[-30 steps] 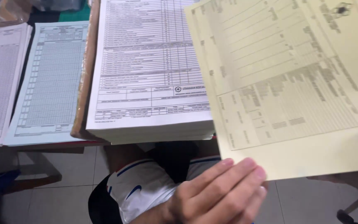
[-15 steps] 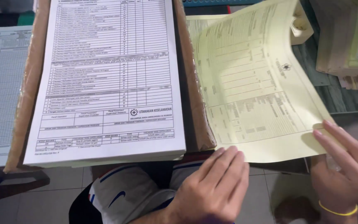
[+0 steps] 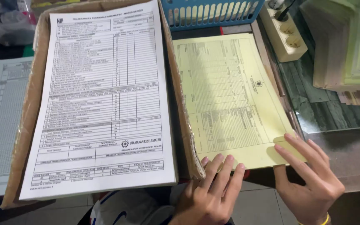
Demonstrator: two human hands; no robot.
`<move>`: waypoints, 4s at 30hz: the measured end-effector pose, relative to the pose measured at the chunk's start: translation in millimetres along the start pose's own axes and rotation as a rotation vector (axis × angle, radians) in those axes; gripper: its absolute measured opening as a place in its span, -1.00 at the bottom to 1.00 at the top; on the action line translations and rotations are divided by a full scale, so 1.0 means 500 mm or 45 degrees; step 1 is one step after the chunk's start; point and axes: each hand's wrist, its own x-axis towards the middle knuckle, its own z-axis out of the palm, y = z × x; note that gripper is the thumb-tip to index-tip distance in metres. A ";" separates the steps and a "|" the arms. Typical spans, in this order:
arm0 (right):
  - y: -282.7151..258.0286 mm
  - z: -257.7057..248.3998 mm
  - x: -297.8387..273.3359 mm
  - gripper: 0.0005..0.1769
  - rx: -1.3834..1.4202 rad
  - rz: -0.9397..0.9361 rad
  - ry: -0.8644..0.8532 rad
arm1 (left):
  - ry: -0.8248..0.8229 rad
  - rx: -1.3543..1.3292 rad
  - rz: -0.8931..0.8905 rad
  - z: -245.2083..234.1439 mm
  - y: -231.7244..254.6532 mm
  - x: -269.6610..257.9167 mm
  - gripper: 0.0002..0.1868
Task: Sorting and organizing various printed forms and documents on a desk
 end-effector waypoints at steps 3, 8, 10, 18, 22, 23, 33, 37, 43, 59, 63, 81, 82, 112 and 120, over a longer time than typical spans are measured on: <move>-0.006 -0.006 0.011 -0.69 0.087 0.042 -0.065 | 0.003 0.056 0.008 0.008 -0.002 -0.001 -0.86; -0.015 -0.051 0.032 -0.48 0.094 0.223 -0.346 | 0.048 0.025 -0.037 0.012 -0.005 0.004 -0.90; 0.009 -0.054 0.026 -0.40 0.088 0.205 -0.407 | 0.064 -0.009 -0.019 0.015 -0.010 0.004 -0.94; 0.027 -0.053 0.025 -0.44 0.196 0.312 -0.543 | 0.038 -0.052 -0.025 0.023 -0.004 -0.009 -0.93; 0.038 -0.056 0.038 -0.45 0.232 0.277 -0.568 | 0.040 -0.085 -0.029 0.022 -0.005 -0.008 -0.93; 0.039 -0.056 0.042 -0.46 0.248 0.274 -0.581 | 0.037 -0.092 -0.034 0.020 -0.006 -0.007 -0.93; 0.139 0.076 0.245 -0.64 0.207 -0.221 -0.790 | 0.002 -0.062 -0.022 0.011 -0.005 -0.007 -0.84; 0.176 0.192 0.346 -0.60 0.190 -0.232 -0.942 | -0.025 -0.141 -0.017 0.008 -0.005 -0.004 -0.90; 0.208 0.277 0.373 -0.60 0.223 -0.174 -0.890 | 0.006 -0.032 -0.014 0.006 -0.009 0.010 -0.90; 0.194 0.299 0.373 -0.59 0.183 -0.115 -0.920 | -0.003 0.034 -0.051 0.000 -0.005 -0.006 -0.85; 0.142 0.250 0.373 -0.65 0.192 -0.282 -0.825 | -0.068 -0.112 0.036 -0.051 -0.008 -0.019 -0.72; -0.221 -0.062 0.279 -0.62 0.333 -0.588 -0.770 | -0.033 0.351 -0.458 -0.355 -0.206 -0.090 -0.74; -0.238 -0.066 0.290 -0.60 0.332 -0.608 -0.788 | 0.009 0.368 -0.388 -0.371 -0.214 -0.073 -0.83; -0.713 0.103 0.250 -0.79 0.489 -0.716 -0.324 | 0.573 0.377 -0.662 -0.618 -0.398 -0.259 -0.92; -0.892 0.273 0.231 -0.89 0.836 -0.773 -0.204 | 0.725 0.444 -0.887 -0.651 -0.516 -0.413 -0.87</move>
